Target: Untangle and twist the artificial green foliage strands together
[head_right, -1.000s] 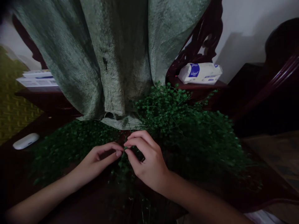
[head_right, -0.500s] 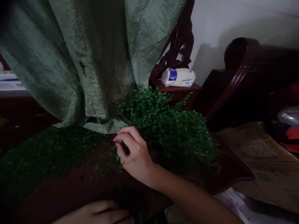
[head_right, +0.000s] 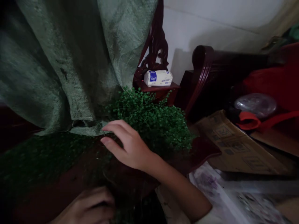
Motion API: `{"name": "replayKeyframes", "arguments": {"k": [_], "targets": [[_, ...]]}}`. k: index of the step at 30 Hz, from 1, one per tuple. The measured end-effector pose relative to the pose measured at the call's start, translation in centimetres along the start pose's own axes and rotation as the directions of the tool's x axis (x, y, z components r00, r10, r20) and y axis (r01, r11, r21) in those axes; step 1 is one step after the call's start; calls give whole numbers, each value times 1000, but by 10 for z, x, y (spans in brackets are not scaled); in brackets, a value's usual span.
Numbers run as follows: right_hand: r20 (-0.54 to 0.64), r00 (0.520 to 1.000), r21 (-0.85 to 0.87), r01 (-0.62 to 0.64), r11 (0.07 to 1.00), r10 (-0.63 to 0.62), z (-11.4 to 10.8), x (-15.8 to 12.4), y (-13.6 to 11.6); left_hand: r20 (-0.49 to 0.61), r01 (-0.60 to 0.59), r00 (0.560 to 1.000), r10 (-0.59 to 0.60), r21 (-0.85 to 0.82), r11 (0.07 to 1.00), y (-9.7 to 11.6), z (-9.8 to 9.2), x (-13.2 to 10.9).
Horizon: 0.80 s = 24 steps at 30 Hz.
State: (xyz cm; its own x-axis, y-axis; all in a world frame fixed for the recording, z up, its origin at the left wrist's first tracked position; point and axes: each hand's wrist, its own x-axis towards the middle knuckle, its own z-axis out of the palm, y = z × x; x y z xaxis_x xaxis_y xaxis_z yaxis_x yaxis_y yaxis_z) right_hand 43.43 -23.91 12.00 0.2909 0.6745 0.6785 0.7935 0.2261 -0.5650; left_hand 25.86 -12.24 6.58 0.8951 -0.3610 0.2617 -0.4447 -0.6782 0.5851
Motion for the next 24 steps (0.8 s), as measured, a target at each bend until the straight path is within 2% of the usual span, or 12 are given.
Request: {"name": "replayKeyframes", "arguments": {"k": [1, 2, 3, 4, 5, 8, 10, 12, 16, 19, 22, 24], "targets": [[-36, 999, 17, -18, 1000, 18, -10, -7, -14, -63, 21, 998, -23, -36, 999, 0, 0, -1], [10, 1000, 31, -20, 999, 20, -18, -17, -29, -136, 55, 989, -64, -67, 996, 0, 1, -2], [140, 990, 37, 12, 999, -18, -21, -30, -43, -194, 79, 976, -95, -88, 993, -1, 3, -4], [313, 949, 10, 31, 999, -33, -20, -45, -55, -244, 91, 963, -113, -99, 991, -2, 6, -6], [417, 907, -52, 80, 995, -51, -14, -61, -64, -265, 99, 956, -122, -98, 990, -3, 8, -8], [362, 932, -347, 163, 924, -28, 13, -107, -75, -213, 79, 972, -102, -111, 991, -2, 10, -11], [287, 955, -445, 60, 894, 78, 24, -129, -73, -147, 51, 987, -70, -128, 990, 1, 2, -11], [242, 965, -438, 18, 899, 98, 20, -141, -71, -127, 44, 990, -57, -106, 993, 1, -9, -11], [305, 950, -202, -6, 979, 68, -21, -138, -83, -274, 76, 961, -41, 119, 990, -15, -23, -10], [296, 953, -64, -53, 997, 70, -61, -121, -97, -260, 95, 965, -48, 174, 980, -28, -19, -11], [177, 980, -106, -70, 992, 88, -97, -99, -99, -210, 77, 977, -32, 210, 975, -33, -10, -13], [-41, 988, -230, -154, 961, 149, -118, -80, -87, -196, 51, 981, 3, 273, 961, -34, -6, -13]]}}
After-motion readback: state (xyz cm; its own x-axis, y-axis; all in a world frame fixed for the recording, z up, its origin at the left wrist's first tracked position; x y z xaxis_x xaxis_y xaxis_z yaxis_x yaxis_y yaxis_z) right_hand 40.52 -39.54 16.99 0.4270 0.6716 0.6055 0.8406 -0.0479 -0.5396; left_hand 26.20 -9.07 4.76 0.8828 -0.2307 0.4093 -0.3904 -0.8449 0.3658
